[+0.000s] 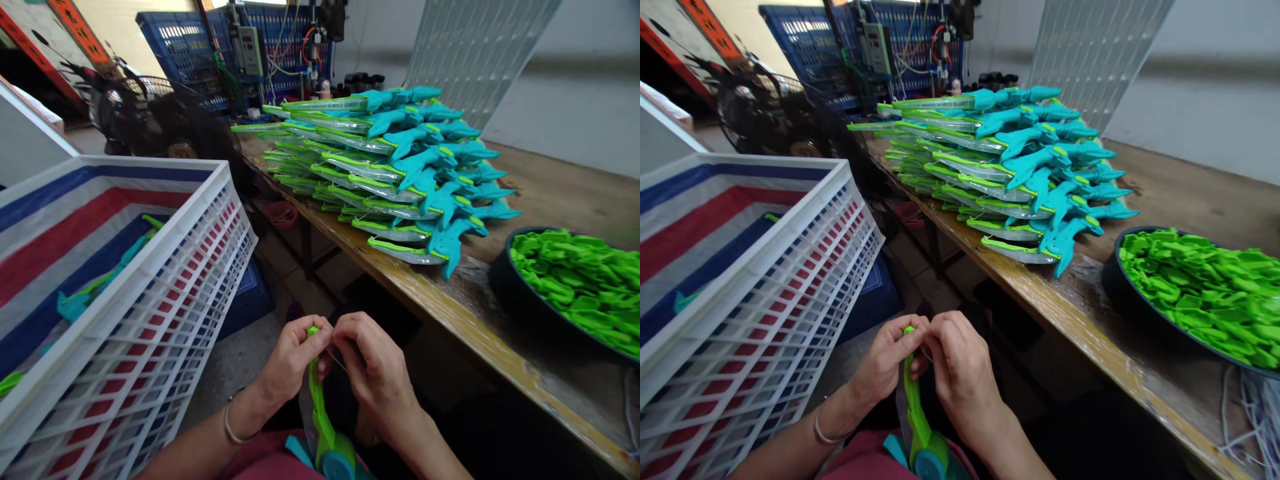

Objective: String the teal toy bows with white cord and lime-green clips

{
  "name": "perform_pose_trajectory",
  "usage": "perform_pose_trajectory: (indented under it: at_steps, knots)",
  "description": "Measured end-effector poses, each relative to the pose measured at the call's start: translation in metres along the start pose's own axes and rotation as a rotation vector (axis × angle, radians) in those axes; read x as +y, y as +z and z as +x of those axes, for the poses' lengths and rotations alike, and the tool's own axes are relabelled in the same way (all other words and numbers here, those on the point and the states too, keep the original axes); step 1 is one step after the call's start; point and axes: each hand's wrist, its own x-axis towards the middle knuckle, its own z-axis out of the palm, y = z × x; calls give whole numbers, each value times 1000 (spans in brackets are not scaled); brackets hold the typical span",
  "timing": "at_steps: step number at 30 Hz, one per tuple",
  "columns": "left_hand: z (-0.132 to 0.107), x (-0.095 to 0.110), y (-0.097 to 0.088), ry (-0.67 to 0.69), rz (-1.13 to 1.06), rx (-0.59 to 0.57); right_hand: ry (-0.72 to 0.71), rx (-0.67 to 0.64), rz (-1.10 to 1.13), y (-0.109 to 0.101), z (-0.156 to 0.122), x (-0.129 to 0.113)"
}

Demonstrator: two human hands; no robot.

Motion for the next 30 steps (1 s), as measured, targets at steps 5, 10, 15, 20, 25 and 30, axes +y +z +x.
perform_pose_trajectory:
  at_steps: [5,10,15,20,25,30]
  knots:
    - [-2,-1,3,18,106,65,180,47,63,0,-3,-4]
    - [-3,1,4,33,154,91,338,89,151,1,-8,-3]
    - [-5,3,1,31,240,64,228,123,99,3,-6,-3]
    - [-5,-1,2,4,182,86,109,164,5,3,-4,-5]
    - [-3,-2,3,-65,8,52,45,177,-59,3,-9,-7]
    - [-2,1,2,-94,-60,11,-9,152,-125,4,-11,-6]
